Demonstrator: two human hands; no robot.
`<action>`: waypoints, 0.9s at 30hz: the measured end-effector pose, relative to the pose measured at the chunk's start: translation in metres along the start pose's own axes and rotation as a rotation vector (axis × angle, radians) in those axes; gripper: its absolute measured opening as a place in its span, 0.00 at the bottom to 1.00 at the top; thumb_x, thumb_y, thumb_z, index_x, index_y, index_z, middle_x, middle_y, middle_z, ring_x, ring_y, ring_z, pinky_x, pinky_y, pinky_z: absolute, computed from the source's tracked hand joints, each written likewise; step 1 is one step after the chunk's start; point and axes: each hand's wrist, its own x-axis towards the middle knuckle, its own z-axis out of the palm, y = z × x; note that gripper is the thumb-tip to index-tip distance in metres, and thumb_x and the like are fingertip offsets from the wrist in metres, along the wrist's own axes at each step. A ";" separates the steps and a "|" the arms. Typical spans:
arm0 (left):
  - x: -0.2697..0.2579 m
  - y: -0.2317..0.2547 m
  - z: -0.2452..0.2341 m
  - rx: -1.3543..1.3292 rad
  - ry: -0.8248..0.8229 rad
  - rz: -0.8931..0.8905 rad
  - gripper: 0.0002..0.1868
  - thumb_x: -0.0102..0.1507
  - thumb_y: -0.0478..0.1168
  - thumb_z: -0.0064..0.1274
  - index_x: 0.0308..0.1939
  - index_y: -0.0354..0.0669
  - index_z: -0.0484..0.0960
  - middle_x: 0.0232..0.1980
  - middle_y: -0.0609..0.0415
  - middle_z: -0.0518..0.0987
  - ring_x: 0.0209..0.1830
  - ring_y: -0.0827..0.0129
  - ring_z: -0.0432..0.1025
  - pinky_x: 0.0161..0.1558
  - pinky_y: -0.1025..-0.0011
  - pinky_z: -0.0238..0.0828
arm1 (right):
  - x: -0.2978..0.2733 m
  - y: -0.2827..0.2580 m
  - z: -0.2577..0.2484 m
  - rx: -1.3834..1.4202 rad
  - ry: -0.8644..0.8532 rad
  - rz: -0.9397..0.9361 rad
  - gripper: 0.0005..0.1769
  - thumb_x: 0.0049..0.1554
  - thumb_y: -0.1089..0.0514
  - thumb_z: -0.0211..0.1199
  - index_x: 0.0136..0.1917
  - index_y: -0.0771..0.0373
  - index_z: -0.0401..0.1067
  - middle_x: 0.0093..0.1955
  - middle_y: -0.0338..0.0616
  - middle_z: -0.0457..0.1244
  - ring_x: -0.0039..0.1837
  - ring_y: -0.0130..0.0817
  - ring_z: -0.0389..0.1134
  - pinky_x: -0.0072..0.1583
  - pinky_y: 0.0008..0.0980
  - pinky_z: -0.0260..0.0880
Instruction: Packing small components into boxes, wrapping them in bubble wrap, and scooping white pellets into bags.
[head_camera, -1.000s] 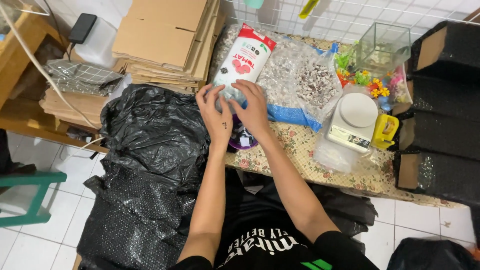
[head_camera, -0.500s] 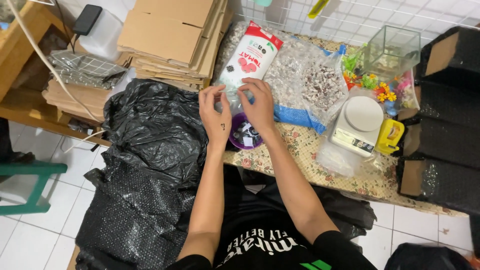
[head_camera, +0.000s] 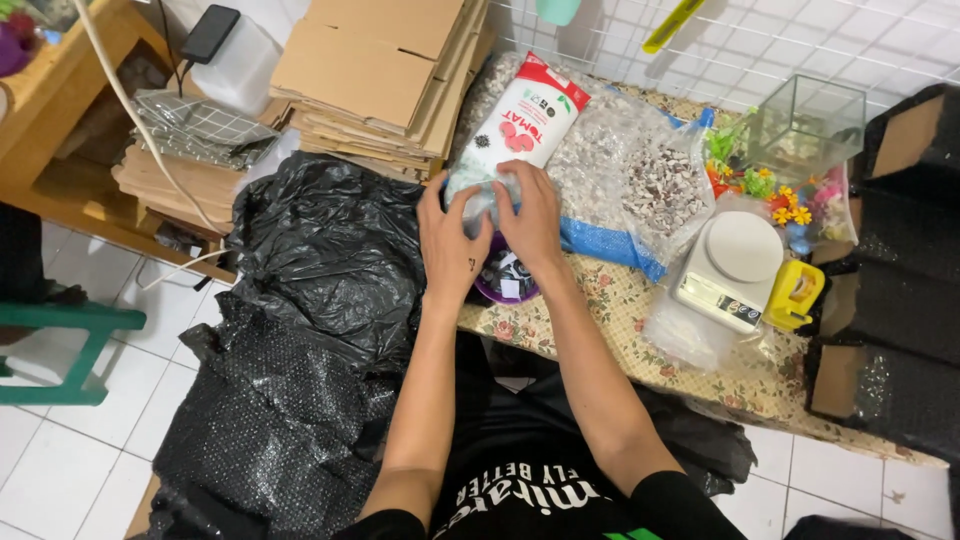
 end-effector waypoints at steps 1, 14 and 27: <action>0.000 0.002 -0.001 0.000 0.001 -0.001 0.15 0.62 0.34 0.61 0.52 0.40 0.82 0.66 0.39 0.68 0.66 0.40 0.65 0.61 0.44 0.69 | 0.000 -0.011 -0.005 0.000 -0.002 -0.001 0.08 0.63 0.64 0.62 0.57 0.62 0.72 0.56 0.48 0.68 0.64 0.50 0.67 0.63 0.46 0.67; 0.009 -0.002 -0.002 -0.024 -0.057 -0.033 0.10 0.67 0.35 0.57 0.52 0.38 0.85 0.66 0.38 0.70 0.63 0.40 0.70 0.57 0.49 0.76 | 0.004 0.004 -0.002 -0.061 -0.054 -0.037 0.10 0.59 0.69 0.65 0.52 0.60 0.70 0.49 0.42 0.64 0.58 0.47 0.69 0.59 0.45 0.70; 0.010 -0.015 0.025 -0.058 -0.011 0.009 0.05 0.68 0.37 0.55 0.39 0.40 0.81 0.64 0.45 0.69 0.71 0.43 0.61 0.66 0.48 0.66 | 0.004 0.006 -0.005 -0.034 -0.045 -0.108 0.10 0.58 0.71 0.59 0.44 0.57 0.73 0.45 0.41 0.64 0.54 0.48 0.68 0.56 0.43 0.70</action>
